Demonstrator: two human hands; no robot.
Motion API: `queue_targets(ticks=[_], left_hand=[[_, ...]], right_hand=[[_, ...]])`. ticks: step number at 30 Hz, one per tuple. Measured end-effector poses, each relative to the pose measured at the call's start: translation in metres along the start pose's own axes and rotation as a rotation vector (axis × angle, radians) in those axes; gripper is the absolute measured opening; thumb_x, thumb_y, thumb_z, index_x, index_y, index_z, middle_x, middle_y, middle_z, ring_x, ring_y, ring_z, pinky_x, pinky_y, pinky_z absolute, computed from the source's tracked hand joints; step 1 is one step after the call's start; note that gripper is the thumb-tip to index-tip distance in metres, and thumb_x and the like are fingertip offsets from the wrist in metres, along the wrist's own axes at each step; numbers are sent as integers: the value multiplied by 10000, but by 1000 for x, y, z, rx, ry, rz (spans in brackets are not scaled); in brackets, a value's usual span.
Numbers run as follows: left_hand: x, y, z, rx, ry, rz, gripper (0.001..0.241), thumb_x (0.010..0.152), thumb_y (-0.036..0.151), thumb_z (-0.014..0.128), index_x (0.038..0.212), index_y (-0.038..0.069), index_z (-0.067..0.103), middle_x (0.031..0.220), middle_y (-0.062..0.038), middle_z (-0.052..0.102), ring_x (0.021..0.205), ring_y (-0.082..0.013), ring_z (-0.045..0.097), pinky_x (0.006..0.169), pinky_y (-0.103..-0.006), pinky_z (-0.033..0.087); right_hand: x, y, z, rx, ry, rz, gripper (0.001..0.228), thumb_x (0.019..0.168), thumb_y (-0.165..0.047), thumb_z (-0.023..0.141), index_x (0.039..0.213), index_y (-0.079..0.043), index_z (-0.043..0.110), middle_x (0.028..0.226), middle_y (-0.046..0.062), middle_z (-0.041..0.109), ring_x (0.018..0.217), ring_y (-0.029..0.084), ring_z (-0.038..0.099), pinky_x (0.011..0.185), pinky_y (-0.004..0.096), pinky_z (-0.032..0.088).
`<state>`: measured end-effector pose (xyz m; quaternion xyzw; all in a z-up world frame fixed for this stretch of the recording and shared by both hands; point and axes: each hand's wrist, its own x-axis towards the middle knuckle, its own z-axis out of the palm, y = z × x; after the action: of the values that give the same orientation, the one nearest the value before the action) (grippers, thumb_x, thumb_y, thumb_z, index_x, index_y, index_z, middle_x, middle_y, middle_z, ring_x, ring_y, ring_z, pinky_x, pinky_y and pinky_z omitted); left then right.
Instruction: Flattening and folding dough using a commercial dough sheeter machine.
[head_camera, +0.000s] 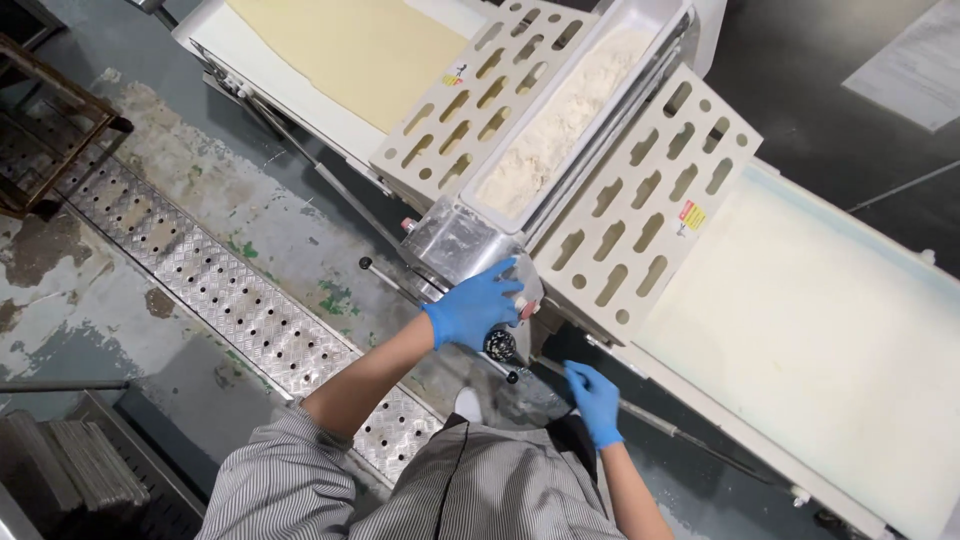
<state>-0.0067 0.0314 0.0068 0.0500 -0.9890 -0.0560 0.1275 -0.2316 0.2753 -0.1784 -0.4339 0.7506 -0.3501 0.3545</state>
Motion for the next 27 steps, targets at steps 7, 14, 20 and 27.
queue_targets(ticks=[7, 14, 20, 27], left_hand=[[47, 49, -43, -306, -35, -530, 334, 695, 181, 611, 1014, 134, 699, 1005, -83, 690, 945, -340, 605, 982, -471, 372], [223, 170, 117, -907, 102, -720, 360, 934, 267, 570, 1241, 119, 687, 1306, -84, 683, 1183, -260, 645, 1091, -377, 469], [301, 232, 302, -458, -171, -629, 737, 1007, 448, 413, 1567, -16, 295, 1681, -178, 216, 1574, -305, 108, 1270, -481, 32], [331, 241, 350, -144, -51, -605, 655, 1062, 533, 340, 1631, 215, 275, 1720, -29, 211, 1582, -303, 149, 1274, -579, 47]], right_hand=[[5, 110, -200, -297, 777, -68, 146, 1051, -104, 615, 1039, 42, 629, 942, 159, 647, 830, 293, 560, 789, 378, 448], [37, 211, -283, -911, 371, 234, 865, 976, -590, 336, 1600, 0, 231, 1672, 318, 133, 1542, 540, 0, 1138, 773, -35], [66, 254, -345, -1031, 280, 57, 925, 960, -650, 343, 1589, 19, 233, 1673, 324, 119, 1527, 583, -6, 1117, 795, -17], [103, 271, -400, -1007, 187, 86, 889, 1005, -720, 283, 1651, -112, 220, 1726, 225, 117, 1566, 528, 15, 1154, 789, -8]])
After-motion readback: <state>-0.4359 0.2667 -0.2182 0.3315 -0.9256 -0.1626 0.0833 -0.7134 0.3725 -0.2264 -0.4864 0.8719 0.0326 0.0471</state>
